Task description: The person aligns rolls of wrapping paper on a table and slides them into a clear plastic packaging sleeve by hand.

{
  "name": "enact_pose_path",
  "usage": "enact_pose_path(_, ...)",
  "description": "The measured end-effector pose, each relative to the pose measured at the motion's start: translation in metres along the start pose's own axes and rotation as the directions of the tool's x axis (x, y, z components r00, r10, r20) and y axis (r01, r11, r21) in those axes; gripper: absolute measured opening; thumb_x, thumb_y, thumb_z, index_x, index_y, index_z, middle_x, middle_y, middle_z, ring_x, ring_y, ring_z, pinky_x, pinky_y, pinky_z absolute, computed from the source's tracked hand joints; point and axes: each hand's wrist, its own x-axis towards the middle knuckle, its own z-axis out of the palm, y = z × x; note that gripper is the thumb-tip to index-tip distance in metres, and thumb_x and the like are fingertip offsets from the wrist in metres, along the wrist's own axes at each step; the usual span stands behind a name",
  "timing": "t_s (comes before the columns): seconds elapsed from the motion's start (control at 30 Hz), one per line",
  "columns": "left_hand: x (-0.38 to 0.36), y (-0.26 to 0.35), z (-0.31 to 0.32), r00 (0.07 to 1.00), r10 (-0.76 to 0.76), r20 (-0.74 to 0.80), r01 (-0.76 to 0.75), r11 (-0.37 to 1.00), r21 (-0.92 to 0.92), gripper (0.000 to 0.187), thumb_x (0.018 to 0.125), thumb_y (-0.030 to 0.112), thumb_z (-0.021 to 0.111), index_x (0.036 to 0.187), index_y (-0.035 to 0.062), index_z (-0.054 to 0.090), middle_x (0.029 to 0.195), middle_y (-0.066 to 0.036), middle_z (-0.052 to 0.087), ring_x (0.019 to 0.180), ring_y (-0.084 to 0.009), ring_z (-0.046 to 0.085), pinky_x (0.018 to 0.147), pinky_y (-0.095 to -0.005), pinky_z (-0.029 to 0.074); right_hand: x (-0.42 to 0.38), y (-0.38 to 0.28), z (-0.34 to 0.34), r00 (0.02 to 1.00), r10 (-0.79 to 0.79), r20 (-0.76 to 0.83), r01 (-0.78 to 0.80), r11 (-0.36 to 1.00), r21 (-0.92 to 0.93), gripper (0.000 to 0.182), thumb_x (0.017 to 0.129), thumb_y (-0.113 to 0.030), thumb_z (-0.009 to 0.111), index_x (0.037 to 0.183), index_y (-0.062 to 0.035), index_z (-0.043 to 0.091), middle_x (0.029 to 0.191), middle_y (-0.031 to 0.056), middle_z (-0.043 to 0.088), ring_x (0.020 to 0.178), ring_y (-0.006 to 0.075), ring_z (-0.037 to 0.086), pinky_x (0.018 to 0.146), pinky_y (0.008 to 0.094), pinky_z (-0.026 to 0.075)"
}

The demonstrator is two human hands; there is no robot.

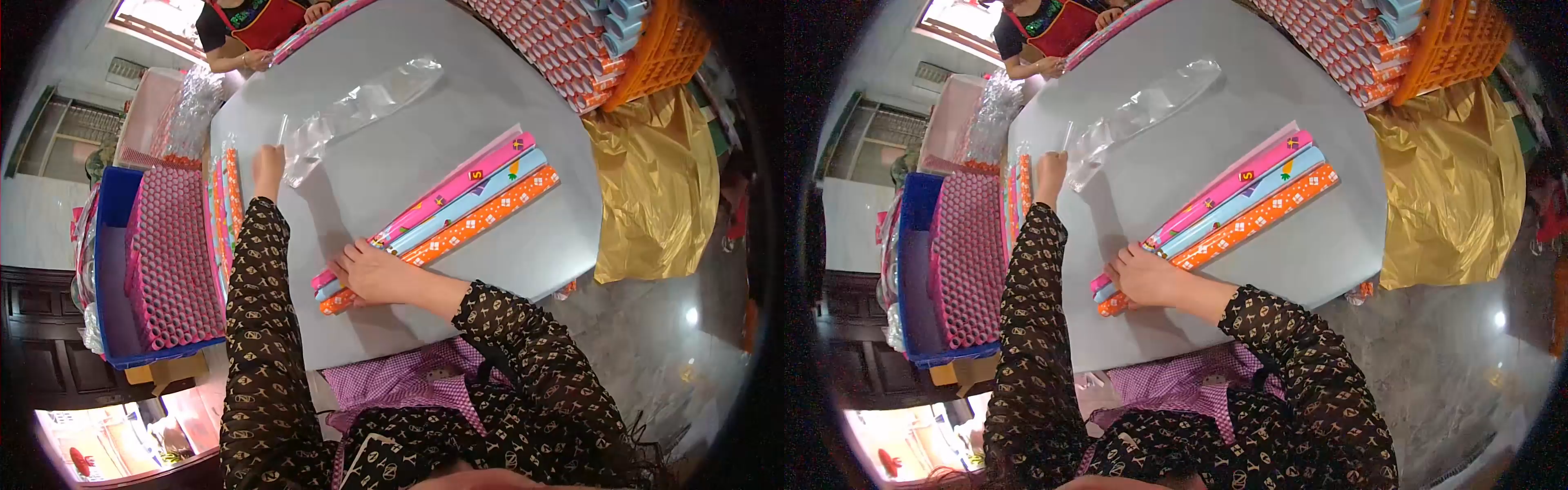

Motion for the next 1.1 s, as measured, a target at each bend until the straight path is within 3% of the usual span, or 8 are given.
enact_pose_path(0.4, 0.056, -0.057, -0.06, 0.974, -0.046, -0.224, -0.007, 0.973, -0.231, 0.034, 0.087, 0.032, 0.062, 0.088, -0.0003, 0.071, 0.072, -0.022, 0.068, 0.071, -0.0383, 0.069, 0.067, -0.0484, 0.053, 0.002, 0.001, -0.003, 0.999, -0.004, 0.049, 0.001, 0.998, 0.061, 0.078, 0.077, -0.051, 0.072, 0.13, 0.0036, 0.056, 0.107, 0.0079, 0.06, 0.103, 0.0234, 0.054, 0.09, 0.0373, 0.04)
enact_pose_path(0.5, 0.08, -0.071, -0.117, 0.96, -0.187, -0.21, -0.059, 0.598, -0.799, 0.017, 0.09, 0.016, 0.061, 0.091, -0.0001, 0.063, 0.076, -0.01, 0.065, 0.063, -0.0232, 0.065, 0.052, -0.0316, 0.052, 0.001, 0.002, -0.005, 1.0, -0.005, 0.031, 0.003, 0.999, 0.054, 0.077, 0.076, -0.051, 0.073, 0.128, 0.0024, 0.056, 0.108, 0.0085, 0.059, 0.103, 0.0237, 0.054, 0.089, 0.0372, 0.041)
enact_pose_path(0.63, 0.067, -0.052, -0.212, 0.894, -0.281, -0.35, -0.23, 0.385, -0.894, 0.02, 0.093, 0.013, 0.06, 0.1, -0.0053, 0.06, 0.088, -0.01, 0.066, 0.068, -0.0209, 0.066, 0.059, -0.0295, 0.054, 0.003, 0.001, -0.007, 0.997, -0.004, 0.073, -0.003, 0.995, 0.101, 0.074, 0.074, -0.049, 0.075, 0.125, 0.0013, 0.058, 0.108, 0.0093, 0.059, 0.103, 0.0242, 0.055, 0.089, 0.037, 0.041)
enact_pose_path(0.87, -0.052, -0.035, -0.261, 0.708, -0.064, -0.704, -0.471, 0.699, -0.538, 0.022, 0.094, 0.015, 0.064, 0.104, -0.0052, 0.064, 0.104, -0.017, 0.069, 0.1, -0.0266, 0.067, 0.089, -0.033, 0.053, 0.006, 0.002, -0.01, 0.996, 0.008, 0.085, -0.018, 0.993, 0.115, 0.069, 0.071, -0.044, 0.077, 0.12, 0.0012, 0.058, 0.111, 0.0108, 0.06, 0.102, 0.0252, 0.056, 0.09, 0.0371, 0.042)
enact_pose_path(0.93, -0.11, -0.024, -0.244, 0.522, 0.433, -0.735, -0.635, 0.772, 0.003, 0.012, 0.094, 0.003, 0.058, 0.102, -0.0031, 0.064, 0.11, -0.015, 0.068, 0.102, -0.0252, 0.066, 0.087, -0.0333, 0.051, 0.007, 0.002, -0.01, 0.996, 0.002, 0.09, -0.012, 0.994, 0.11, 0.069, 0.071, -0.043, 0.076, 0.121, 0.0015, 0.058, 0.111, 0.0113, 0.06, 0.103, 0.0255, 0.056, 0.09, 0.0377, 0.042)
enact_pose_path(1.03, -0.175, -0.068, -0.164, 0.598, 0.611, -0.518, -0.678, 0.731, 0.079, 0.021, 0.087, -0.003, 0.063, 0.108, -0.0024, 0.065, 0.115, -0.019, 0.066, 0.106, -0.0355, 0.063, 0.089, -0.038, 0.051, 0.006, 0.002, -0.01, 0.993, -0.007, 0.114, -0.008, 0.991, 0.134, 0.071, 0.073, -0.041, 0.075, 0.125, 0.0023, 0.055, 0.113, 0.0134, 0.06, 0.107, 0.0272, 0.057, 0.092, 0.0399, 0.043)
enact_pose_path(1.07, -0.213, -0.064, -0.145, 0.879, 0.377, -0.293, -0.433, 0.887, -0.157, 0.023, 0.088, -0.002, 0.061, 0.111, -0.0006, 0.063, 0.121, -0.019, 0.064, 0.119, -0.0349, 0.059, 0.099, -0.0403, 0.048, 0.005, 0.003, -0.007, 0.997, 0.004, 0.078, -0.015, 0.99, 0.14, 0.072, 0.072, -0.041, 0.075, 0.126, 0.0025, 0.054, 0.114, 0.014, 0.06, 0.109, 0.028, 0.057, 0.093, 0.0405, 0.043)
enact_pose_path(1.1, -0.233, -0.085, -0.11, 0.802, 0.525, -0.283, -0.559, 0.828, -0.047, 0.024, 0.089, -0.002, 0.06, 0.112, -0.0001, 0.063, 0.125, -0.019, 0.063, 0.12, -0.0342, 0.058, 0.099, -0.0392, 0.048, 0.005, 0.002, -0.005, 0.999, 0.016, 0.044, -0.023, 0.989, 0.149, 0.073, 0.072, -0.04, 0.075, 0.127, 0.0028, 0.054, 0.115, 0.0146, 0.06, 0.11, 0.0288, 0.057, 0.095, 0.0411, 0.043)
